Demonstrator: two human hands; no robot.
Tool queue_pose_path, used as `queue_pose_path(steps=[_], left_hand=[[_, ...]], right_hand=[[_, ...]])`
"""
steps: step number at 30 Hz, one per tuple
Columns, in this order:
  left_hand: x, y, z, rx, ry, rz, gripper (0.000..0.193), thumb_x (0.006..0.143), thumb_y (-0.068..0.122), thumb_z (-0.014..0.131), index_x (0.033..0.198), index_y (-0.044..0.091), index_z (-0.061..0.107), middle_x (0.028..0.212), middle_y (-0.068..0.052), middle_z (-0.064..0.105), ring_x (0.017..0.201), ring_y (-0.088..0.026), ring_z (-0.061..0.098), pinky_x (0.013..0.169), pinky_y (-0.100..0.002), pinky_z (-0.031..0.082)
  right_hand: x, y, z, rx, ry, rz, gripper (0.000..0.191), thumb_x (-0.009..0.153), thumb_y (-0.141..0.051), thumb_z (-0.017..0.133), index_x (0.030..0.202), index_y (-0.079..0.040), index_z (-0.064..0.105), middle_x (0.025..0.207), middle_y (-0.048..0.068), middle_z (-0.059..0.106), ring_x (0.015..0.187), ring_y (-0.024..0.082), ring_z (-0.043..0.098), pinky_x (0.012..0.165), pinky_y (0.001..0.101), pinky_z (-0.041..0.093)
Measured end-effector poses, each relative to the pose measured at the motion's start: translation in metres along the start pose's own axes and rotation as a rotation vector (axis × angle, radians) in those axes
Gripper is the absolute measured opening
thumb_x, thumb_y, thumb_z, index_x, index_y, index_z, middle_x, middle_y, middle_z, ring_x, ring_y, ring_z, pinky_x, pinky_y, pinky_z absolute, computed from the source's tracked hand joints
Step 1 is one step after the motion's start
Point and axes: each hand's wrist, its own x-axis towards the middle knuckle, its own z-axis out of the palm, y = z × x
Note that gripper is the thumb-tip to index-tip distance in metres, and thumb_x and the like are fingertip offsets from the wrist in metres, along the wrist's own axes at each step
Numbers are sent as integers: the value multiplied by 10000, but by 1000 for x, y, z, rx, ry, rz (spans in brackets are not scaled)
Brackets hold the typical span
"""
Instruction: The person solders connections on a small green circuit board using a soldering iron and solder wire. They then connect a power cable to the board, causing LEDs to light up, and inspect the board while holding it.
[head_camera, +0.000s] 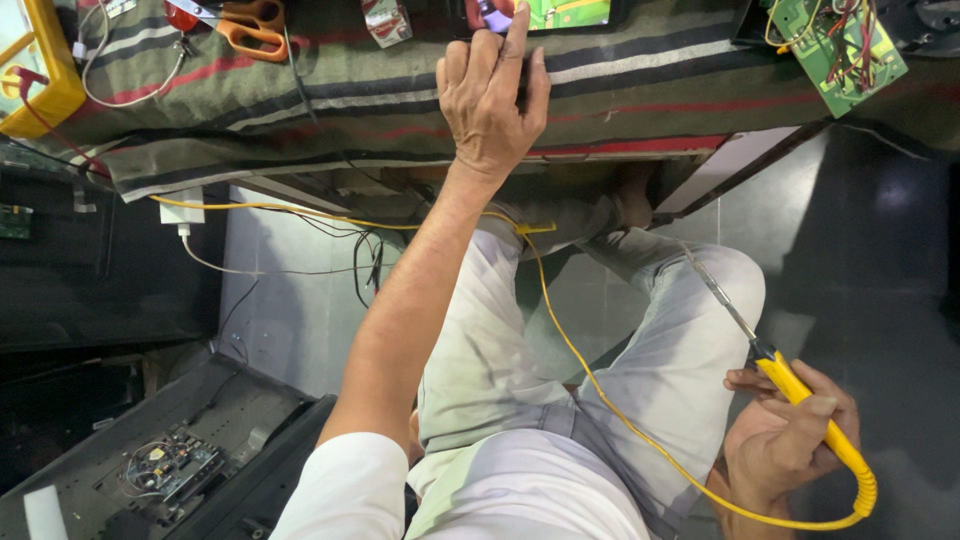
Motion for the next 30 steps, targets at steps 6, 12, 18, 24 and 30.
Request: queue_pose_path(steps=[6,12,18,24,30], left_hand=[[-1,-1,1,5,0,4,465,965,210,718,1393,76,595,945,-38,509,881,-242,489,793,-399,372],[0,-1,2,10,10,5,480,960,213,719,1401,82,585,944,-42,507,885,-249,489,793,-401,376],[1,-1,2,2,16,10,484,960,211,720,1404,79,578,944,-43,513,873,-250,487,782,-402,374],[1,0,2,2,11,-2,484,958,206,723,1404,81,581,938,-47,504,875,-256,487,789,-403,378],[1,-1,2,4,11,4,487,955,203,724,1401,70,583,935,-50,503,872,-255,487,786,-404,377]], right_hand=[[1,-1,0,-10,-12,-9,497,1233,-392,543,1165,97,492,916,260,588,672,363,650,677,440,600],[0,0,2,-10,11,-29,500,1219,-389,545,1127,99,488,975,250,569,662,367,645,658,452,605],[0,-1,1,-11,1,-9,506,1226,-397,550,1148,99,493,913,247,579,659,368,642,661,449,598],[0,1,0,14,-20,-16,479,1211,-386,528,1171,90,490,946,254,591,679,369,647,680,444,597],[1,1,0,-11,-6,-11,490,1224,-389,537,1140,91,486,945,238,568,661,365,639,657,450,597]])
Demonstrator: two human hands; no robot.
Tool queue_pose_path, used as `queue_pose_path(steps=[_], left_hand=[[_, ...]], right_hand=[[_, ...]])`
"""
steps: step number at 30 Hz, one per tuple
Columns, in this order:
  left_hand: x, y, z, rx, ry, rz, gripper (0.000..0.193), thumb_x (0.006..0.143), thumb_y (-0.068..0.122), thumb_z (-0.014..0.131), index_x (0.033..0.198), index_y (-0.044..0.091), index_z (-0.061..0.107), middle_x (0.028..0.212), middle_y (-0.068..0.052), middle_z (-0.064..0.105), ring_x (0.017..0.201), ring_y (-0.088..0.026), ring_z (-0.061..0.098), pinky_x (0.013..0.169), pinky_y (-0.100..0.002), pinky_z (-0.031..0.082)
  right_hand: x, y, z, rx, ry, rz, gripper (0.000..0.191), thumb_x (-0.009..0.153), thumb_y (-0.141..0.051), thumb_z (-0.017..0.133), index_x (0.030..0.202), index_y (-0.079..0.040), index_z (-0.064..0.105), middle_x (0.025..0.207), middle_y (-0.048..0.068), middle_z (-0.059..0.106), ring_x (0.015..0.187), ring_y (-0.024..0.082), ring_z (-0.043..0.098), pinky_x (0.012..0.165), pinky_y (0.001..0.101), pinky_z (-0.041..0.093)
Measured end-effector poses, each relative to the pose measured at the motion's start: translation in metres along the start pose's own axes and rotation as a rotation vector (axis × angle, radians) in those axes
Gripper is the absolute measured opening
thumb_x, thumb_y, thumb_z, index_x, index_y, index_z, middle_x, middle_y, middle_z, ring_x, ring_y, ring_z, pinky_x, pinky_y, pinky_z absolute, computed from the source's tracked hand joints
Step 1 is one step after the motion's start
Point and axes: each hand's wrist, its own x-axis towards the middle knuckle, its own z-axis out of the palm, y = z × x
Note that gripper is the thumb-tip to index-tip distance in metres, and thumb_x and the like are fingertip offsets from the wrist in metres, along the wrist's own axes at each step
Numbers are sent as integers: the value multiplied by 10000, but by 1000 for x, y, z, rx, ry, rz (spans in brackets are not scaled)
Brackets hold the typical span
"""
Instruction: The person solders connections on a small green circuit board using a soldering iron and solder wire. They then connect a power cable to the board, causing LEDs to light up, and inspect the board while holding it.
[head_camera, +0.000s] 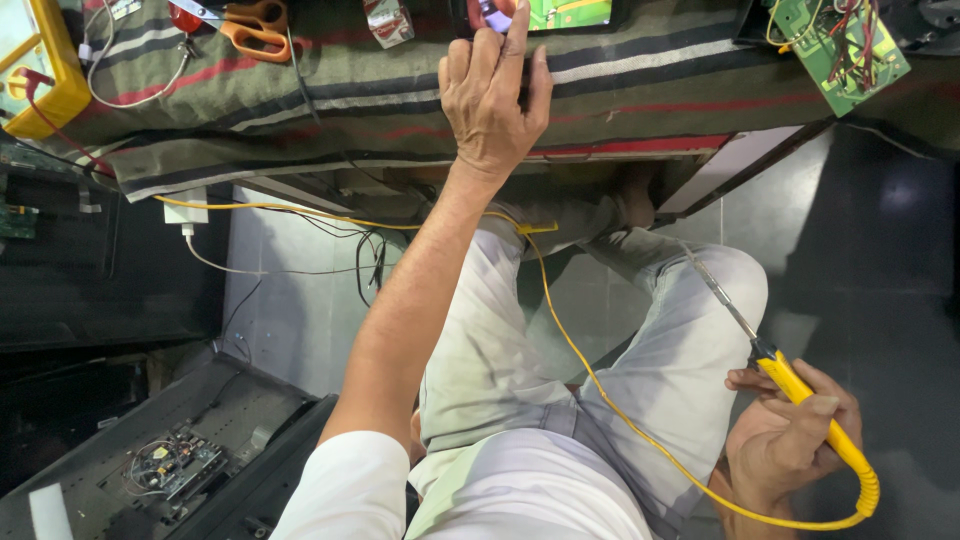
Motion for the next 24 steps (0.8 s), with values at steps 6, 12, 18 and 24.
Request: queue_pose_path(steps=[6,12,18,24], left_hand=[[-1,-1,-1,15,-11,2,489,956,206,725,1402,67,581,951,-53,513,880,-260,489,786,-406,374],[-1,-1,-1,6,-13,-1,493,956,204,722,1406,64,578,951,-52,515,877,-256,490,784,-405,373],[-2,-1,-1,8,-19,-7,497,951,210,721,1405,66,581,954,-52,520,876,-254,489,785,-403,374],[1,-1,-2,4,0,0,503,960,208,719,1413,58,562,971,-49,530,873,-245,494,783,-397,377]], right_hand=[[0,-2,2,-9,3,-2,502,1226,-385,531,1132,106,483,978,251,569,666,362,641,667,451,600],[1,-4,3,-15,-5,19,503,1231,-387,543,1143,106,493,903,252,580,682,363,654,684,449,606],[0,0,1,35,-7,1,503,1232,-387,562,1149,103,492,919,245,575,682,364,649,688,453,600],[0,3,-2,44,-8,-8,504,1228,-387,571,1116,98,488,988,228,568,679,366,643,675,461,601]])
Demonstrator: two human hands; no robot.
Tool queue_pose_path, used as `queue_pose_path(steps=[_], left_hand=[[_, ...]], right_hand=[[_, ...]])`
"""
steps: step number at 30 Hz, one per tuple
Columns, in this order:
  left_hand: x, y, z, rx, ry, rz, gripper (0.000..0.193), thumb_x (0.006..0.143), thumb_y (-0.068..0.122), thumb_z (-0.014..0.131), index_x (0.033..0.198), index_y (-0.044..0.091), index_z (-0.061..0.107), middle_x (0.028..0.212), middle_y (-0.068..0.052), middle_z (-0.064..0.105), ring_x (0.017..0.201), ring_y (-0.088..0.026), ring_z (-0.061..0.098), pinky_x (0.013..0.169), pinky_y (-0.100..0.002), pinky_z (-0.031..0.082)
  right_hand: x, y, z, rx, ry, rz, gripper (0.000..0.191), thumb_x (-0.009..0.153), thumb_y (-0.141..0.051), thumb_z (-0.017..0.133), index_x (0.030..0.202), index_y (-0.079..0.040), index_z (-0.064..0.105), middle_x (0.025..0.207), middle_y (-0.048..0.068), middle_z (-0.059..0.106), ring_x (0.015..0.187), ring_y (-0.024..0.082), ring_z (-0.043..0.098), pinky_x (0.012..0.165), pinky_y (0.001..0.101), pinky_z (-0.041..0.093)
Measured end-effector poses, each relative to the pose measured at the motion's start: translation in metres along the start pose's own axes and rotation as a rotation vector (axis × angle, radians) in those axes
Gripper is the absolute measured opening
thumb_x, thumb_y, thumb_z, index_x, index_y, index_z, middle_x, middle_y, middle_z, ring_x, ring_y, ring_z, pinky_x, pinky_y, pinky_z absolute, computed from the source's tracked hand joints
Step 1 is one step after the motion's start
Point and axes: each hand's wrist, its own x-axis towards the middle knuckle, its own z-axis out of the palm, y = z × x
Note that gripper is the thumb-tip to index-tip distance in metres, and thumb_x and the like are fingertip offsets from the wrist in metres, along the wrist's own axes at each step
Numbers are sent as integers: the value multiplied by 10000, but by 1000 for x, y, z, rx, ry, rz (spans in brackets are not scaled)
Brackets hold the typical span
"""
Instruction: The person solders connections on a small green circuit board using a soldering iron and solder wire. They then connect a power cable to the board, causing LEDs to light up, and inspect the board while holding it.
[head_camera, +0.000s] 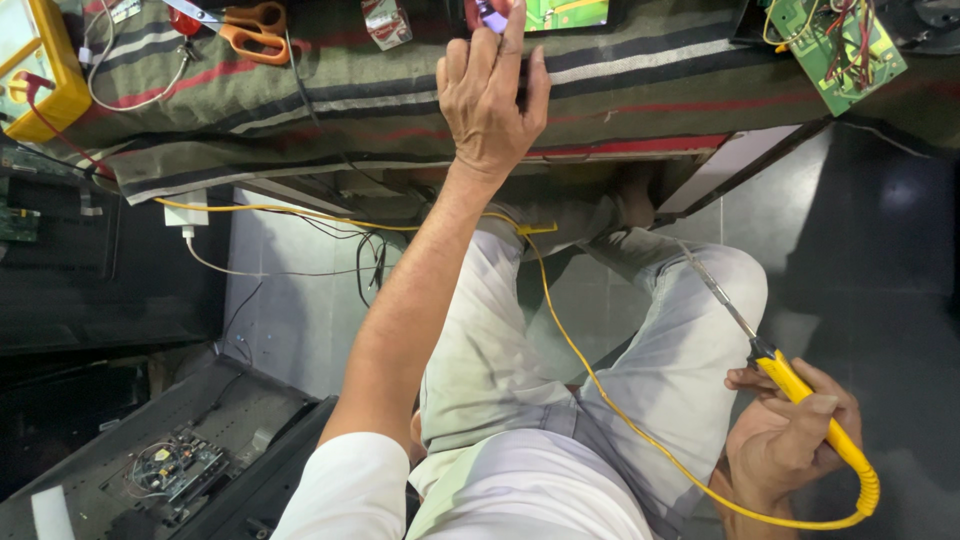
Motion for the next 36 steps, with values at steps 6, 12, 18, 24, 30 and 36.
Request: queue_pose_path(steps=[6,12,18,24,30,36], left_hand=[[8,2,-2,-14,-38,-37,521,956,236,733,1406,52,546,1002,-65,550,900,-265,517,796,-402,408],[15,0,0,-45,-54,-43,527,962,235,742,1403,54,518,991,-52,587,911,-267,551,791,-395,430],[13,-1,1,-72,-28,-45,500,966,220,743,1392,88,516,1015,-43,606,923,-267,558,805,-394,435],[13,-1,1,-115,-2,-25,460,962,195,747,1362,121,532,1016,-34,613,904,-262,556,799,-391,432],[15,0,-1,-97,-8,-17,462,961,193,747,1368,111,546,988,-46,593,888,-266,551,792,-392,433],[15,-1,0,-101,-1,-12,458,960,190,742,1364,101,546,978,-44,597,873,-258,551,777,-391,431]], right_hand=[[1,-1,2,3,9,8,475,1206,-367,555,1138,98,485,1027,214,554,690,367,639,682,466,601],[0,-2,4,-4,11,3,493,1220,-380,547,1118,98,477,995,204,554,681,369,634,673,461,591],[0,0,1,8,9,-10,517,1230,-388,555,1092,104,480,1075,215,562,668,374,630,656,466,589],[1,0,0,0,2,-18,520,1240,-387,551,1082,102,474,1065,215,552,675,376,627,668,469,595],[1,-1,2,-6,5,-2,502,1230,-388,542,1144,104,487,955,224,577,654,371,624,664,462,590],[2,-1,1,-8,4,-12,502,1235,-379,545,1102,99,471,1033,212,550,669,376,629,663,464,598]])
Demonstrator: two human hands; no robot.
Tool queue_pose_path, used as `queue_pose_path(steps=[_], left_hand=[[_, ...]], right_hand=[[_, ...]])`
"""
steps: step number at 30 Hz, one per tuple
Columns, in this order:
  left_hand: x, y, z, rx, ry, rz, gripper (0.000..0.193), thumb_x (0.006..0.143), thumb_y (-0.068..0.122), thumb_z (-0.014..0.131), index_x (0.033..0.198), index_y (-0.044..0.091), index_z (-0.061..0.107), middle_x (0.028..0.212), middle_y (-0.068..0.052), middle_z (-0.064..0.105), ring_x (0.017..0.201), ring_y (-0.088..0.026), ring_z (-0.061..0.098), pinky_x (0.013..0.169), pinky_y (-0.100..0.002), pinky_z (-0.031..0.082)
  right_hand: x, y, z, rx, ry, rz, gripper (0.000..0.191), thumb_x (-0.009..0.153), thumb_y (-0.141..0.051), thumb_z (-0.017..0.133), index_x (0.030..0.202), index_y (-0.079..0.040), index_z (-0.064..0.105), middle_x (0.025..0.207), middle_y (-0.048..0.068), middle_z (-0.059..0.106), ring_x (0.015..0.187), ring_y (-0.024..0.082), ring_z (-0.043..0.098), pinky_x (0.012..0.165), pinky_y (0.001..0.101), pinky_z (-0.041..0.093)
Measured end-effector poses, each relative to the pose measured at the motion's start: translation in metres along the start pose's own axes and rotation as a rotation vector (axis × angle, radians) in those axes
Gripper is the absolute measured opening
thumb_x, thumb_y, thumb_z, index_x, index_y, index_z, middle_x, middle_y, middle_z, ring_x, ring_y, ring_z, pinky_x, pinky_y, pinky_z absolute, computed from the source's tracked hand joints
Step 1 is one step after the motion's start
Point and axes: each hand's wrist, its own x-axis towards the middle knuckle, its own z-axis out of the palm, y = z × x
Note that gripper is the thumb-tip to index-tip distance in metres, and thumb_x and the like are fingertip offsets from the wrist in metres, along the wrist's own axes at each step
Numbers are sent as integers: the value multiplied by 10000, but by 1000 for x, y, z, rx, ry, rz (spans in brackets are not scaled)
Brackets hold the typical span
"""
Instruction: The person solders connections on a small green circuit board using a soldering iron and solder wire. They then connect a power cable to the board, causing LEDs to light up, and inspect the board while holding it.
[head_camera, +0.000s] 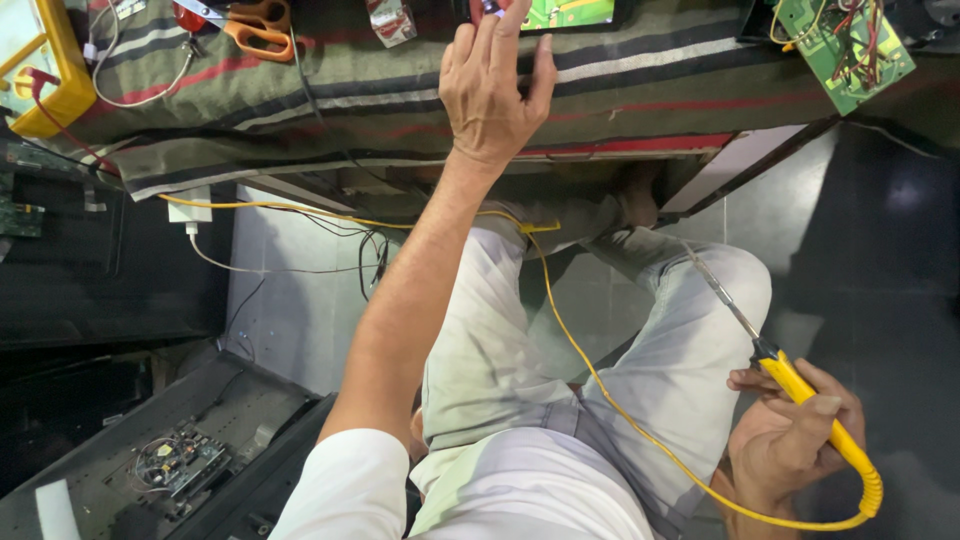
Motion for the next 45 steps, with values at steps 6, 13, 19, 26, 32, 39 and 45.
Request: queue_pose_path(steps=[6,13,19,26,32,39,45], left_hand=[[1,-1,3,7,-28,-19,456,976,210,738,1361,73,536,994,-42,609,895,-258,584,786,-393,449],[1,-3,3,24,-45,-10,484,967,214,730,1380,65,527,1010,-52,610,907,-257,593,791,-393,459],[2,-4,1,34,-46,-1,482,974,206,726,1395,87,524,975,-41,586,889,-249,585,784,-392,452],[2,-4,1,40,-40,5,487,970,210,730,1398,90,530,952,-48,568,865,-250,573,766,-391,443],[1,-4,1,24,-33,9,475,977,199,725,1398,95,532,952,-45,570,858,-245,573,764,-387,441],[2,-5,1,16,-23,21,475,971,194,725,1394,96,533,937,-42,566,842,-234,572,752,-382,436],[1,-4,-1,9,-27,9,472,963,185,733,1387,100,545,947,-42,573,846,-242,571,761,-383,439]], right_hand=[[0,-2,1,3,-1,8,526,1237,-384,557,1076,108,461,1080,217,550,681,382,637,675,467,599],[1,-5,4,-9,-4,35,487,1202,-381,537,1157,101,487,948,245,578,669,369,638,683,452,594],[0,-2,3,9,-4,9,497,1238,-385,555,1141,99,492,968,212,544,673,374,633,680,460,597],[1,-3,3,-4,-2,14,500,1229,-383,549,1118,99,484,1031,208,548,676,369,635,669,460,599],[1,-6,3,-27,-14,31,504,1230,-389,550,1140,103,485,956,221,552,678,361,645,668,456,604],[1,-3,1,-15,-15,23,516,1236,-395,556,1124,105,489,953,225,550,671,359,646,663,451,604],[0,-1,1,8,-3,10,507,1223,-389,555,1121,103,483,1009,218,545,681,367,643,679,457,606]])
